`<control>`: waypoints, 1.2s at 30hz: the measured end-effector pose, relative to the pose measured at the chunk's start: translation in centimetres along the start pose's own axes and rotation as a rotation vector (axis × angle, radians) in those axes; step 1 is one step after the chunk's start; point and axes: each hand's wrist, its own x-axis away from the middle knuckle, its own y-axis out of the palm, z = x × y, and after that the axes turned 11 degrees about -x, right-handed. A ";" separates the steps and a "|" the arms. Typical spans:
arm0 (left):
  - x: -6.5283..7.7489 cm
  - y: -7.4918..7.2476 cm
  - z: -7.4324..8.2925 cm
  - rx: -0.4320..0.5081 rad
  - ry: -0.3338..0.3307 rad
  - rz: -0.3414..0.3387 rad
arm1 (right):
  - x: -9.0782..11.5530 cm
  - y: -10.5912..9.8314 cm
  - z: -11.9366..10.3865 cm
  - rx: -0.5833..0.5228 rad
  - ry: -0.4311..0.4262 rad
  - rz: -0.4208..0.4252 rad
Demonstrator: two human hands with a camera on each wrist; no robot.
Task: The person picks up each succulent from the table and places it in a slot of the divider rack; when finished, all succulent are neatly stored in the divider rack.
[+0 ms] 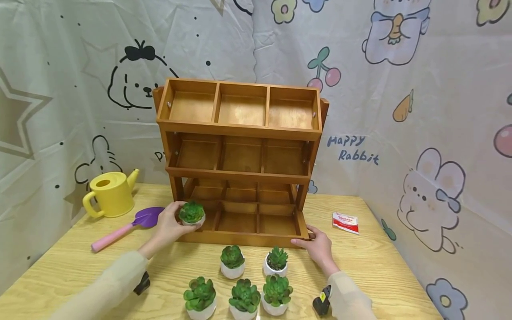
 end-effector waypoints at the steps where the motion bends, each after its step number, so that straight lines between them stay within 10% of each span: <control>1: -0.1 0.1 -0.1 -0.002 -0.013 0.004 | 0.0 0.0 0.0 -0.004 0.002 0.000; 36: -0.9 1.6 -0.9 -0.064 -0.190 -0.145 | 0.0 -0.1 0.0 0.009 -0.009 -0.001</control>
